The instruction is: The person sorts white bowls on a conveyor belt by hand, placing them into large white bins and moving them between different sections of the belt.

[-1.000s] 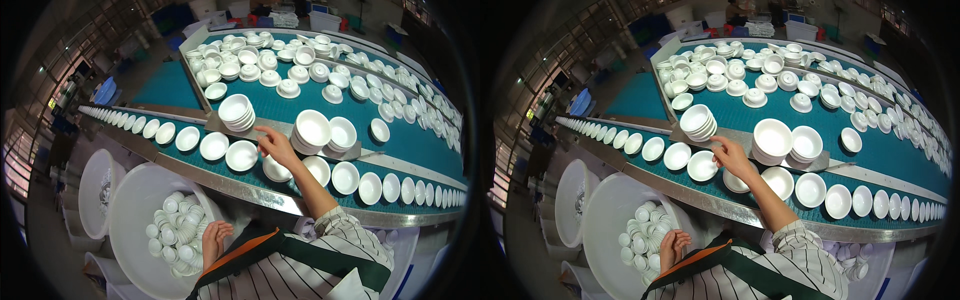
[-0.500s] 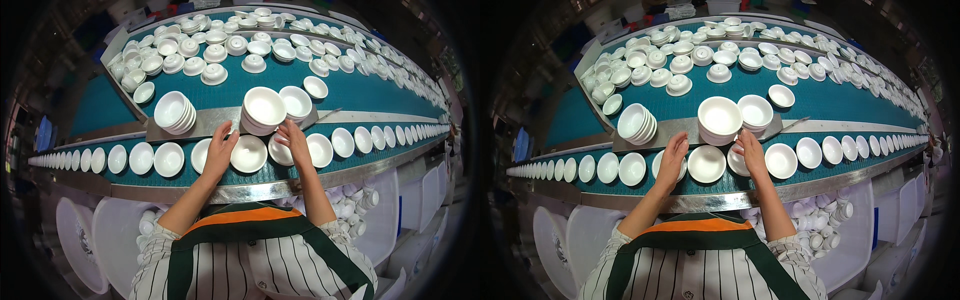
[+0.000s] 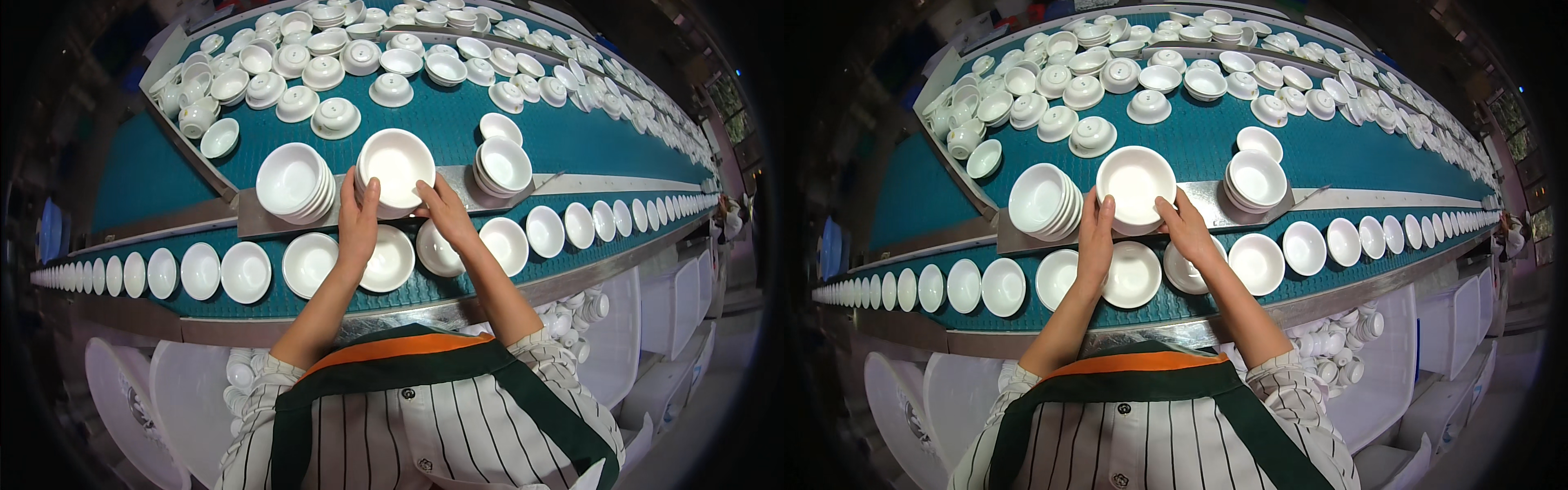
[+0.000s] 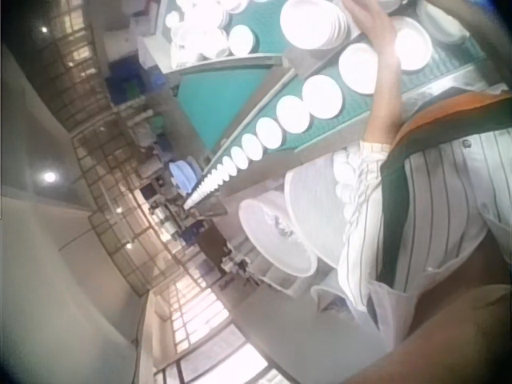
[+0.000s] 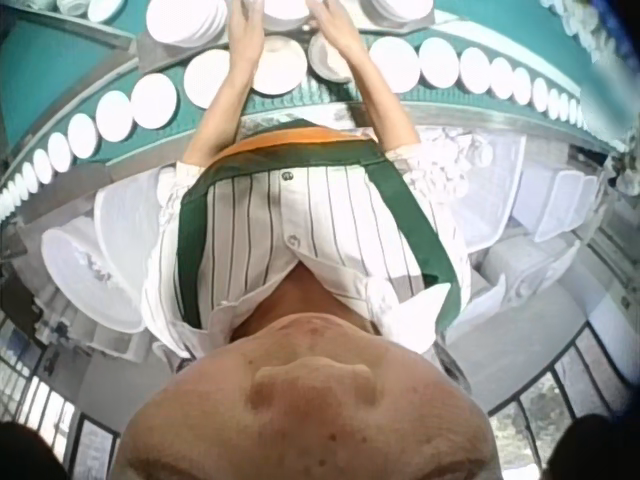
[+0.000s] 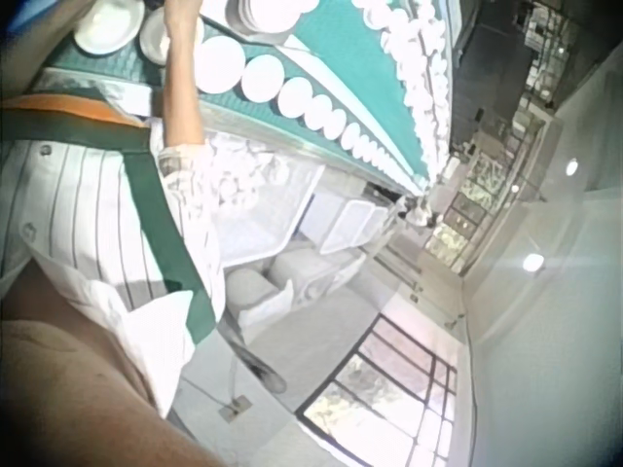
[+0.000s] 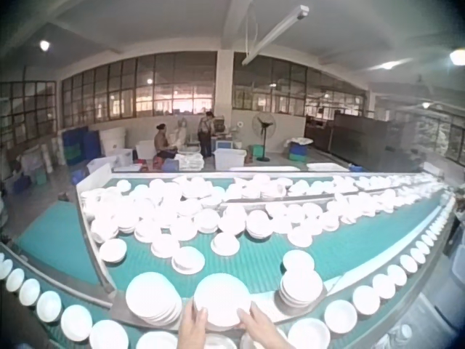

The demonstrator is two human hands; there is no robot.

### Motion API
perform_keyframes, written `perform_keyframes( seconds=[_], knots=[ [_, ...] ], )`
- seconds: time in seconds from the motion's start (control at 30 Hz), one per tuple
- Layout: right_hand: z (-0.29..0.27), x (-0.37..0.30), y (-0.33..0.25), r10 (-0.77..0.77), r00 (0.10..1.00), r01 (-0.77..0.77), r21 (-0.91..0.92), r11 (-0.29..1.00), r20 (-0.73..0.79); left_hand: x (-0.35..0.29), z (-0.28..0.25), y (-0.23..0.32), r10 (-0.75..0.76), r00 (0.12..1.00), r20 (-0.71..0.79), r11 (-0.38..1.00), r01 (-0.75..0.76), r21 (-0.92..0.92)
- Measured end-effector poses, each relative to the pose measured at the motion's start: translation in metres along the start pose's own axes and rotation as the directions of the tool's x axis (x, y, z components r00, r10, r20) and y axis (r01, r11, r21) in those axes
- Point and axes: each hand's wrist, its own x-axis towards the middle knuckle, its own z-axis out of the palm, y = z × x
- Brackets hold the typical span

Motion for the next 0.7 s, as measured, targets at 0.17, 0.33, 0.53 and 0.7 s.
perform_keyframes(
  seconds=[0.17,0.33,0.53,0.7],
  knots=[
    [-0.019,0.001,-0.004,0.044,0.998,-0.047,0.111,0.993,0.035,-0.027,0.012,0.009,0.471,0.882,0.023,0.816,-0.446,0.368],
    [-0.080,-0.034,-0.012,-0.081,0.966,0.109,0.102,0.989,-0.243,-0.076,0.021,0.013,0.562,0.771,0.300,0.715,-0.635,0.293],
    [-0.150,-0.103,0.014,-0.034,0.847,0.049,0.014,0.999,-0.530,-0.085,0.035,-0.025,0.386,0.801,0.457,0.706,-0.576,0.413],
    [-0.173,-0.139,0.033,-0.002,0.791,0.003,0.001,1.000,-0.612,-0.066,0.049,-0.020,0.400,0.771,0.495,0.590,-0.630,0.505]
  ],
)
